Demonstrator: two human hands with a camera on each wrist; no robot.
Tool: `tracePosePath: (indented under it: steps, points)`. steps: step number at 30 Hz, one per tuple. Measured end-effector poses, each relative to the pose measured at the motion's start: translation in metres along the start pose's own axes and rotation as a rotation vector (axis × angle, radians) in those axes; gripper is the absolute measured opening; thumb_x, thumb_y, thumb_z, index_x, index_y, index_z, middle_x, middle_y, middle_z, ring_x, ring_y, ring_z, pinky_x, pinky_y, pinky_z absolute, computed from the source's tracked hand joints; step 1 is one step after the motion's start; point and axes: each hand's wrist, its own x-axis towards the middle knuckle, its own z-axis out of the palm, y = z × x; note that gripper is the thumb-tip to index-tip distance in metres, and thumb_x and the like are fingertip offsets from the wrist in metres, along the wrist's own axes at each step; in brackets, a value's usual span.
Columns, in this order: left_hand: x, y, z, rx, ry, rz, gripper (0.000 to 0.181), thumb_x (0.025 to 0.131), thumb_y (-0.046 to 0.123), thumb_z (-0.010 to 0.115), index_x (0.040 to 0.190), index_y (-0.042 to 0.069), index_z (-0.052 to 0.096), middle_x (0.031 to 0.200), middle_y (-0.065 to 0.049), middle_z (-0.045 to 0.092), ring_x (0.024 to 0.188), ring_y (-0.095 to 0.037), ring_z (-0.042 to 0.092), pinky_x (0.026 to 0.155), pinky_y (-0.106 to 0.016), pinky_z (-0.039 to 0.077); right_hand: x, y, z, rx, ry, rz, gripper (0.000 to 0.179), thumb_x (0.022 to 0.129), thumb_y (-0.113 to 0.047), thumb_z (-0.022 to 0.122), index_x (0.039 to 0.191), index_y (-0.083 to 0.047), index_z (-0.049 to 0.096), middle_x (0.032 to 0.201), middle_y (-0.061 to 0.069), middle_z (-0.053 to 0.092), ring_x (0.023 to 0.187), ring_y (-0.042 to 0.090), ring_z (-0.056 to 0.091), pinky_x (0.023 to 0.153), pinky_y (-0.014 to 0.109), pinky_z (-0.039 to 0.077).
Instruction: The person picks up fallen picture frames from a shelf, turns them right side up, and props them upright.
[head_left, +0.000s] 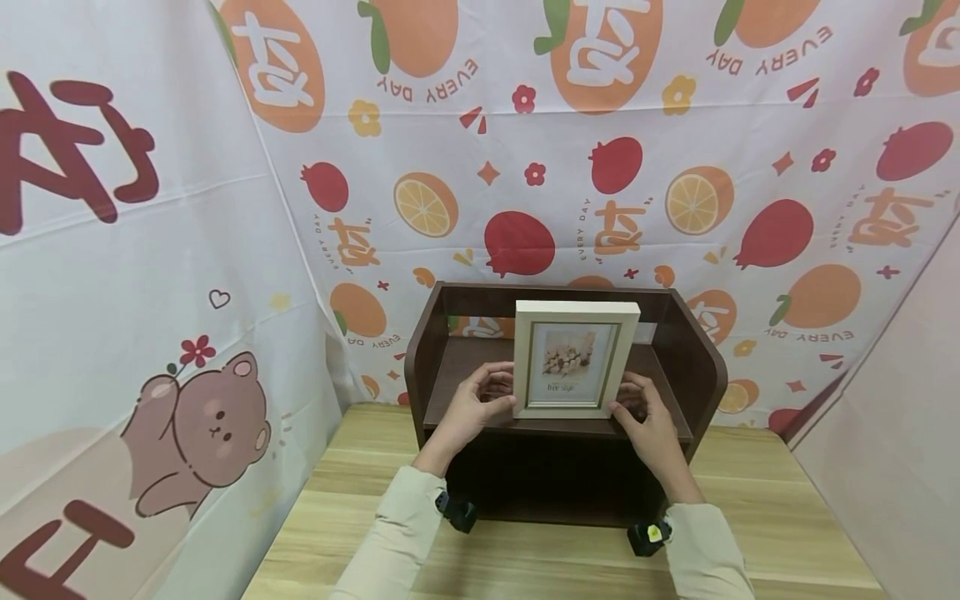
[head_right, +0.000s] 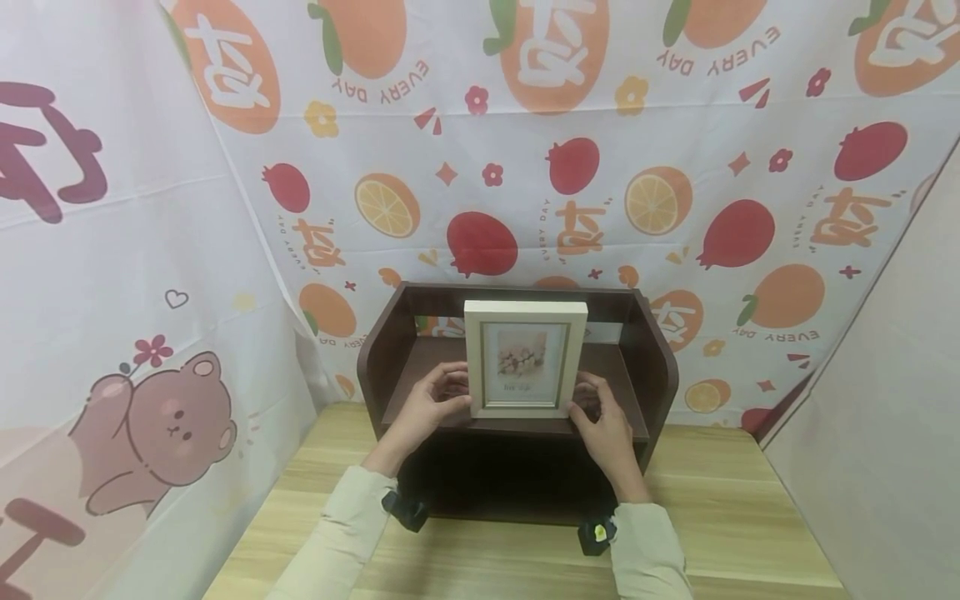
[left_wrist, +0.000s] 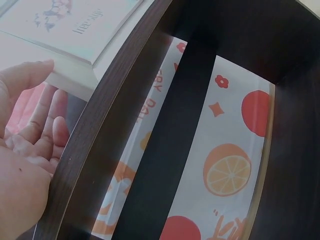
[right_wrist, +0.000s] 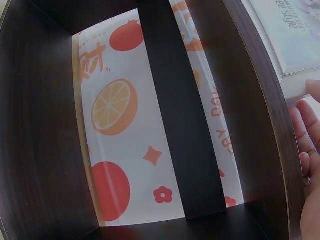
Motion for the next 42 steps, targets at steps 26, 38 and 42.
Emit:
tracePosePath:
  steps: [26,38,42]
  points:
    - [-0.001,-0.001,0.002,0.015,0.023,0.027,0.045,0.090,0.008,0.067,0.133,0.013,0.056,0.121,-0.014,0.060,0.109,-0.029,0.059,0.090,-0.033,0.047,0.002,-0.003,0.004,-0.154,0.004,0.108,0.041,0.097,-0.029,0.058,0.135,-0.016,0.049,0.122,0.009,0.062,0.102,0.019,0.062,0.092,0.048,0.041]
    - [-0.003,0.000,0.009,0.028,0.017,-0.008,0.044,0.091,0.013,0.067,0.134,0.012,0.055,0.124,-0.014,0.058,0.102,-0.022,0.058,0.086,-0.030,0.047,0.005,-0.004,0.009,-0.269,0.061,0.126,0.036,0.099,-0.033,0.053,0.131,-0.016,0.053,0.120,0.009,0.066,0.103,0.027,0.064,0.090,0.055,0.040]
    - [-0.005,0.004,0.013,0.020,0.036,-0.003,0.045,0.091,0.010,0.066,0.134,0.009,0.054,0.124,-0.016,0.058,0.104,-0.027,0.057,0.088,-0.035,0.047,0.005,-0.004,0.011,-0.300,0.087,0.137,0.035,0.100,-0.035,0.051,0.130,-0.018,0.055,0.118,0.007,0.068,0.101,0.027,0.065,0.089,0.055,0.040]
